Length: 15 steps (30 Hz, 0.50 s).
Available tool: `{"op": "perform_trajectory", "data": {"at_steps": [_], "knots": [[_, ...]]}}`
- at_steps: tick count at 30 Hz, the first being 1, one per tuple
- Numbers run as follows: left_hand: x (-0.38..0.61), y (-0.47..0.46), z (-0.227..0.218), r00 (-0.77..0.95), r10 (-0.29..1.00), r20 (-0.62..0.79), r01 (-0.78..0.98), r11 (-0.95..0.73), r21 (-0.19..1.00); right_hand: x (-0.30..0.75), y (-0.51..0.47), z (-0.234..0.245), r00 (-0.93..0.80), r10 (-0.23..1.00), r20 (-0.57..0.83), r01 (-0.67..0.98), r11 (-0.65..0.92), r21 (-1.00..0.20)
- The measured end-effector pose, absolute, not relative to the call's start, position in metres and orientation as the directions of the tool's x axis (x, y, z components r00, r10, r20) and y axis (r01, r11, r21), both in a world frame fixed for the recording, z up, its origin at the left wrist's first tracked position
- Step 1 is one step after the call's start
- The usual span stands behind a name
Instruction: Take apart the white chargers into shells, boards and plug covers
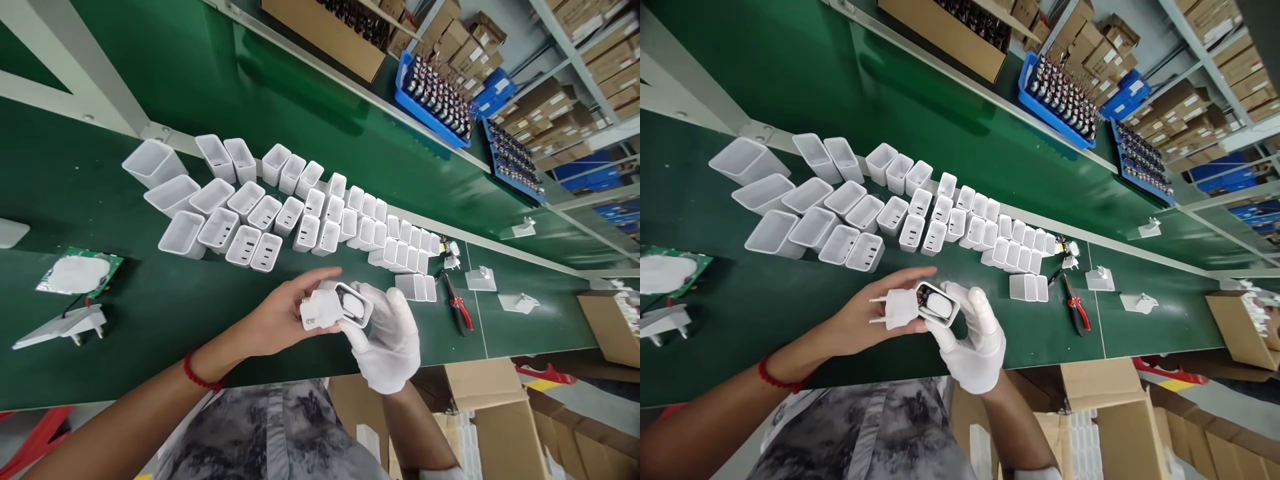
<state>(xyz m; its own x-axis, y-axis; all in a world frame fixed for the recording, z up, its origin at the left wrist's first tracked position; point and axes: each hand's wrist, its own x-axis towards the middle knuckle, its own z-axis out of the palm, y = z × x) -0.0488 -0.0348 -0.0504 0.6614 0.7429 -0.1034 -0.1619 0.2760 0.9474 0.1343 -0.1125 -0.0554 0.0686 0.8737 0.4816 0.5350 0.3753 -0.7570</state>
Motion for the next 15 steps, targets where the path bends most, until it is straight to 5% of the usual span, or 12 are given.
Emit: {"op": "perform_trajectory", "data": {"at_steps": [3,7,11,15], "knots": [[-0.044,-0.032,-0.051,0.670,0.730,-0.136,-0.147,0.309,0.939,0.133,-0.105,-0.054,0.073,0.861,0.503,0.569,0.378,-0.730],[-0.040,-0.026,-0.054,0.676,0.728,-0.113,-0.130,0.269,0.954,0.140,-0.096,-0.043,-0.083,0.833,0.547,0.756,0.410,-0.510],[-0.041,-0.025,-0.053,0.679,0.731,-0.067,-0.087,0.171,0.981,0.157,-0.082,-0.016,-0.286,0.859,0.424,0.809,0.453,-0.373],[-0.046,-0.030,-0.060,0.658,0.753,0.005,-0.070,0.055,0.996,0.178,-0.029,0.010,-0.057,0.925,0.375,0.903,0.208,-0.376]]}}
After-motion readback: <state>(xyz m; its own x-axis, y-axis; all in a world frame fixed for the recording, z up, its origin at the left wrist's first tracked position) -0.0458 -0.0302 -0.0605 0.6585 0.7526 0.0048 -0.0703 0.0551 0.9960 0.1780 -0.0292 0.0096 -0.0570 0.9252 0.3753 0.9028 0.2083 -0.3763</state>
